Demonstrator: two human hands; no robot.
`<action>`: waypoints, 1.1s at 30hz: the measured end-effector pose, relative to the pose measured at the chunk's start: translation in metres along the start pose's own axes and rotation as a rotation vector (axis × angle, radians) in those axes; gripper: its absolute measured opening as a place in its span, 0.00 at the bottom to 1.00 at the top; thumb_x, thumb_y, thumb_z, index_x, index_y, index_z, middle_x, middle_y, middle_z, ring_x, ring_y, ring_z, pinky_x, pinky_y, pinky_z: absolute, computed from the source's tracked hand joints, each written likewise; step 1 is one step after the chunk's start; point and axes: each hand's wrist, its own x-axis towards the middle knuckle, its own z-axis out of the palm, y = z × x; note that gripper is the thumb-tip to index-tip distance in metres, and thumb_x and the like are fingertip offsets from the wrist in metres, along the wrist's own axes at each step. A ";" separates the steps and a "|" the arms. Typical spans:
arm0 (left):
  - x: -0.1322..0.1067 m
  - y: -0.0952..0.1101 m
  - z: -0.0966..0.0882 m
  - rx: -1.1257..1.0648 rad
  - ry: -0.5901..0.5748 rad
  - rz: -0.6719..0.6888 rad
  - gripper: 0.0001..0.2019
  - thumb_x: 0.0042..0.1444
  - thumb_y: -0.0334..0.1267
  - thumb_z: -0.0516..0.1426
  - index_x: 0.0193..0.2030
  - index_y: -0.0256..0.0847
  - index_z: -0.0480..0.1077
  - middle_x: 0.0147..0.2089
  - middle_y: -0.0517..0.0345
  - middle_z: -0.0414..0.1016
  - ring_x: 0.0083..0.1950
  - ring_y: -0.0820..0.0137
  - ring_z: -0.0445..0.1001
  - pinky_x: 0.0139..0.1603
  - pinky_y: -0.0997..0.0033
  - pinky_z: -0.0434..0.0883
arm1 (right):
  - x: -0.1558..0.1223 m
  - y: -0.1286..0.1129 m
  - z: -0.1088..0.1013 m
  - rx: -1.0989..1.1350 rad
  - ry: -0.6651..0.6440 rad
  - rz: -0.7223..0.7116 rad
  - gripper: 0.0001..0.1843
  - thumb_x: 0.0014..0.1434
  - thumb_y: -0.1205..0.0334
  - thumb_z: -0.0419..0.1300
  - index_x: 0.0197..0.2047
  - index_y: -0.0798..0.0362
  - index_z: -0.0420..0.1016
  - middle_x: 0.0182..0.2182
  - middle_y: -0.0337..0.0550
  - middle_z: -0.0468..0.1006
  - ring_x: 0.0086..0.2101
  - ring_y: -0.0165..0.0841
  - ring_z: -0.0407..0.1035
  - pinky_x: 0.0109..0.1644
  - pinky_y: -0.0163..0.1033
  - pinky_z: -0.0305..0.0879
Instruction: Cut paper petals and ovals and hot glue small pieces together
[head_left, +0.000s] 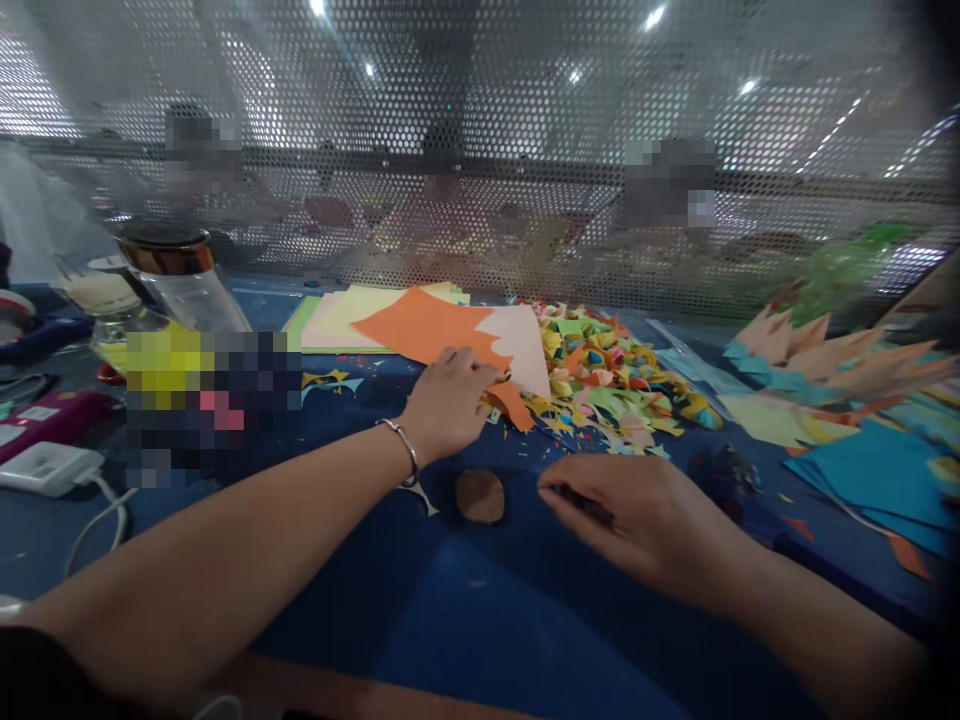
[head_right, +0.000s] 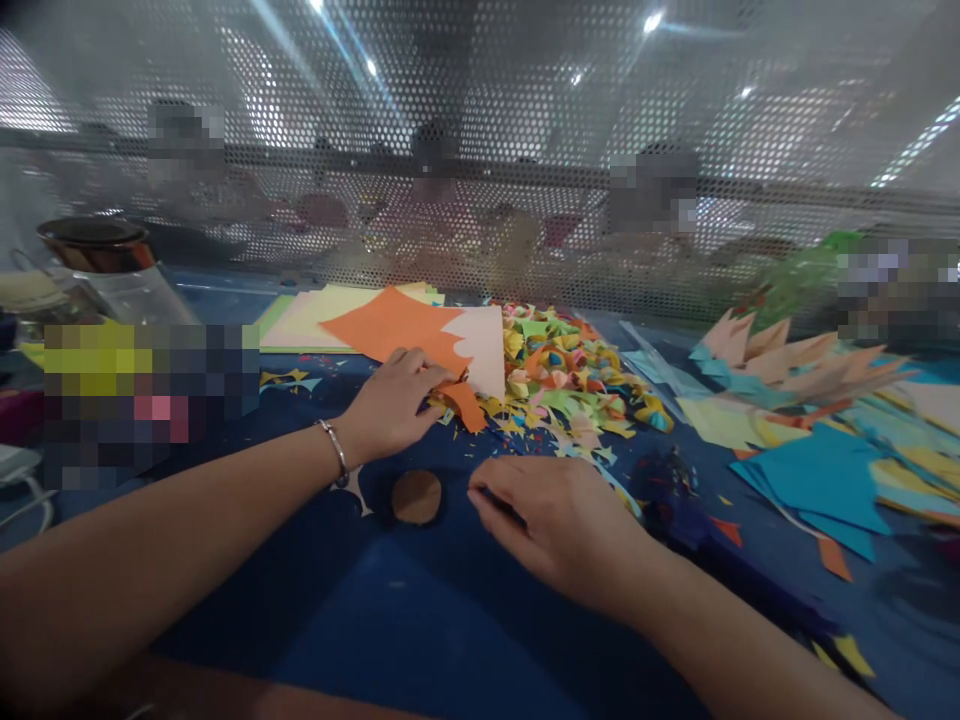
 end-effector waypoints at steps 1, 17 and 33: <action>0.002 0.003 0.003 0.025 0.011 0.020 0.21 0.60 0.33 0.55 0.60 0.38 0.71 0.55 0.44 0.70 0.58 0.53 0.65 0.60 0.52 0.66 | 0.000 0.000 0.001 0.009 -0.006 0.006 0.11 0.69 0.64 0.52 0.40 0.52 0.75 0.30 0.40 0.80 0.28 0.30 0.74 0.32 0.34 0.65; 0.005 0.001 0.006 -0.440 0.718 0.260 0.07 0.64 0.28 0.54 0.45 0.40 0.72 0.43 0.53 0.76 0.43 0.72 0.77 0.46 0.69 0.76 | 0.007 0.005 -0.004 0.278 0.247 0.514 0.17 0.65 0.46 0.56 0.36 0.50 0.76 0.25 0.40 0.78 0.22 0.31 0.71 0.25 0.35 0.65; 0.004 0.002 0.007 -0.401 0.441 0.078 0.08 0.63 0.29 0.55 0.47 0.40 0.71 0.47 0.52 0.76 0.43 0.71 0.77 0.47 0.68 0.77 | 0.013 0.015 -0.007 0.570 0.331 0.689 0.24 0.55 0.39 0.64 0.26 0.52 0.71 0.20 0.39 0.73 0.17 0.27 0.65 0.21 0.33 0.61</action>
